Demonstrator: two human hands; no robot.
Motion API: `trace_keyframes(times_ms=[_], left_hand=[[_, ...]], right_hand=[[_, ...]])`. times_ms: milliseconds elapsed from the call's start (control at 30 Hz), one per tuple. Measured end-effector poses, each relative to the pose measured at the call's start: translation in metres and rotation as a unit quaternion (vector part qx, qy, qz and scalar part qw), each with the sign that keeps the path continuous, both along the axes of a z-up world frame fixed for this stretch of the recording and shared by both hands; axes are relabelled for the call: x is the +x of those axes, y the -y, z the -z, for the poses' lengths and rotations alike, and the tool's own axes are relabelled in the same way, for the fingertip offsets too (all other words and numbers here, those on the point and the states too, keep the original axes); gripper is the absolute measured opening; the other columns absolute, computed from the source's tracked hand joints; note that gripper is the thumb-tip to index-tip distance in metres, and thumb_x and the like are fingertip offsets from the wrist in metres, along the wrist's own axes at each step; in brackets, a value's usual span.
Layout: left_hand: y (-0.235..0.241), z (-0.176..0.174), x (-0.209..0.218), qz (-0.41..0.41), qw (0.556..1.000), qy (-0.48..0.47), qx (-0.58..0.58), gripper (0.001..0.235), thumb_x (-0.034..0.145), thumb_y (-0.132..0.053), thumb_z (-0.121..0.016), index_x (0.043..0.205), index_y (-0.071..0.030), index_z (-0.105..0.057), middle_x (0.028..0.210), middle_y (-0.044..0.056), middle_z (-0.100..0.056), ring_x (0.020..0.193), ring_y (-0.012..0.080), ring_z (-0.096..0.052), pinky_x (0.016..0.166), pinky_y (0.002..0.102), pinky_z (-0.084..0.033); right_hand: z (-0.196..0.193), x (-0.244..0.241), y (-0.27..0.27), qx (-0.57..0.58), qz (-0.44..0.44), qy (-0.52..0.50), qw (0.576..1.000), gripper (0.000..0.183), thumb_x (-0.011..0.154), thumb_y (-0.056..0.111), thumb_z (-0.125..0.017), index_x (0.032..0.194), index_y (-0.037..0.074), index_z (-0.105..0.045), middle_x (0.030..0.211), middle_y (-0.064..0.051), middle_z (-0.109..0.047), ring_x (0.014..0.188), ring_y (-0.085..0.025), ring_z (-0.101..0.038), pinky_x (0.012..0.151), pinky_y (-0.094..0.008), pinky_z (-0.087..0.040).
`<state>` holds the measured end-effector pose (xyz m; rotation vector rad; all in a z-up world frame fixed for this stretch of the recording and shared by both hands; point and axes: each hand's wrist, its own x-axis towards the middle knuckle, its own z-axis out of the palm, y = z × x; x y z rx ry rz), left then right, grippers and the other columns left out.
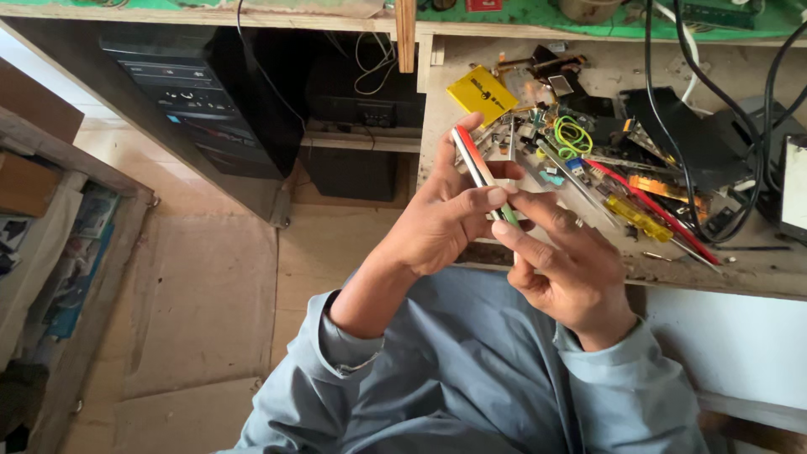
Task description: The person removes the back cover and battery from a feature phone, then uses a screwdriver to remove screws and separate the front casing from the internal components. The person continues to separate the screen and keypad assembly from the main body.
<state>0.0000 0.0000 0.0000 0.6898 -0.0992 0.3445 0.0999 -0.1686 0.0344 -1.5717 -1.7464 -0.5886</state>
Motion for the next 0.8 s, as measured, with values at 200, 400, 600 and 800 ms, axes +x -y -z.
trace_keyframes(times_ms=[200, 400, 600, 800], left_hand=[[0.001, -0.004, -0.003, -0.023, 1.0, 0.014, -0.008, 0.089, 0.097, 0.005, -0.064, 0.163, -0.03, -0.016, 0.133, 0.015, -0.047, 0.12, 0.0301, -0.061, 0.091, 0.052, -0.061], [-0.002, -0.003, 0.001, 0.001, 1.0, -0.004, -0.03, 0.089, 0.096, 0.003, -0.067, 0.164, -0.027, -0.016, 0.133, 0.017, -0.05, 0.12, 0.0295, -0.062, 0.091, 0.053, -0.06], [-0.003, -0.003, 0.005, -0.007, 0.998, -0.057, -0.016, 0.087, 0.094, 0.0, -0.068, 0.161, -0.025, -0.018, 0.128, 0.016, -0.052, 0.116, 0.0287, -0.063, 0.087, 0.059, -0.059], [-0.007, -0.008, 0.005, 0.039, 0.997, -0.061, -0.04, 0.081, 0.098, -0.003, -0.066, 0.162, -0.022, -0.02, 0.127, 0.018, -0.055, 0.114, 0.0348, -0.065, 0.091, 0.062, -0.058]], right_hand=[[-0.007, 0.001, -0.004, -0.014, -0.058, -0.142, 0.988, 0.046, 0.084, -0.011, -0.067, 0.124, 0.013, -0.071, 0.133, -0.016, -0.07, 0.114, -0.027, -0.076, 0.08, -0.029, -0.059], [0.0, -0.002, -0.006, 0.029, 0.001, 0.023, 0.999, 0.042, 0.085, -0.013, -0.067, 0.123, 0.004, -0.066, 0.131, -0.018, -0.07, 0.117, -0.033, -0.072, 0.091, -0.038, -0.059], [0.001, -0.003, -0.005, 0.035, -0.037, -0.143, 0.988, 0.044, 0.086, -0.01, -0.066, 0.126, 0.01, -0.066, 0.133, -0.016, -0.068, 0.118, -0.03, -0.073, 0.097, -0.035, -0.061], [-0.013, 0.006, -0.001, -0.013, -0.07, -0.125, 0.99, 0.042, 0.089, -0.005, -0.069, 0.128, 0.009, -0.065, 0.133, -0.018, -0.068, 0.121, -0.03, -0.071, 0.095, -0.034, -0.06]])
